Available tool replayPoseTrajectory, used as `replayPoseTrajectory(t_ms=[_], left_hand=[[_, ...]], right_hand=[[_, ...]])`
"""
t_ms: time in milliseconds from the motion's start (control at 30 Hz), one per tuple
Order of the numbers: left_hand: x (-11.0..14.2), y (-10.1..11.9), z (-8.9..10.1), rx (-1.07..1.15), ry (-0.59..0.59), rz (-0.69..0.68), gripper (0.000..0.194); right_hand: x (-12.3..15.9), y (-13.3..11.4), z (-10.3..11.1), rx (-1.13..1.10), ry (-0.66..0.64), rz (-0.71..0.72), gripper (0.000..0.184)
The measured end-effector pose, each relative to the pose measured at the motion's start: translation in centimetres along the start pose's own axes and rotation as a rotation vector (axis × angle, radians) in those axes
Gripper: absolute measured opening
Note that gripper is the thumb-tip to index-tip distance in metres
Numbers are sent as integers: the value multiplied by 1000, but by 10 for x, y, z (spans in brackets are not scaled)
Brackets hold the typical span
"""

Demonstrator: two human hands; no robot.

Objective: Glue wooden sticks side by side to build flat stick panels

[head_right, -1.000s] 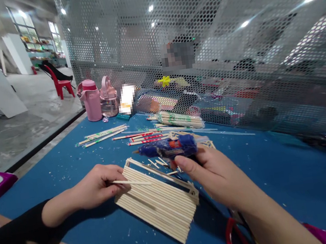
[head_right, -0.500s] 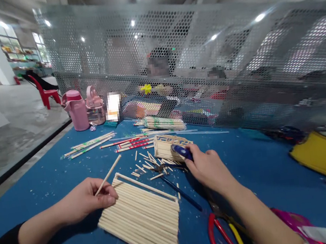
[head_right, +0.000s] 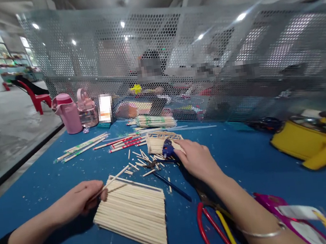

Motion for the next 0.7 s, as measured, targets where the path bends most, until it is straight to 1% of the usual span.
replayPoseTrajectory(t_ms=[67,133,167,233,267,333,367,433,500,533,567,633,700], left_hand=[[2,3,1,-33,8,-8,38],[3,6,-1,-91,4,-30,37],[3,6,-2,-117,-3,-35,37],[3,5,-5,-150,-13,-30,38],[3,4,-6,-155,-16,-27,39],[2,3,-7,-140,-26,-27,40],[2,3,-8,-110,-33,-30,40],[1,2,-8,-5,-48,-30,39],[0,0,-7,135,-38,-5,35],[0,-2,-6,202,-24,19,33],[0,-5,-5,253,-9,47,32],[1,-12,-5,295,3,85,32],[3,-17,-7,293,-8,84,38]], right_hand=[[10,-26,23,-118,89,82,38],[25,-64,44,-201,139,242,37],[35,-86,52,-227,130,355,37],[53,-124,58,-263,76,540,34],[59,-137,59,-269,54,582,32],[66,-151,56,-250,21,621,27],[67,-153,55,-237,22,630,25],[65,-148,57,-217,54,642,22],[63,-134,63,-221,115,624,25],[62,-124,65,-230,139,589,27],[62,-114,67,-244,156,534,28],[64,-90,66,-285,154,359,26],[72,-71,57,-353,115,180,25]])
Point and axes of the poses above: each hand's wrist, its own x-axis away from the middle knuckle, its own z-axis out of the back of the hand, y = z × x, the point moved 7 cm from there along -x, towards the middle knuckle, and after that the axes turned 2 degrees about y, right-handed, at the moved point
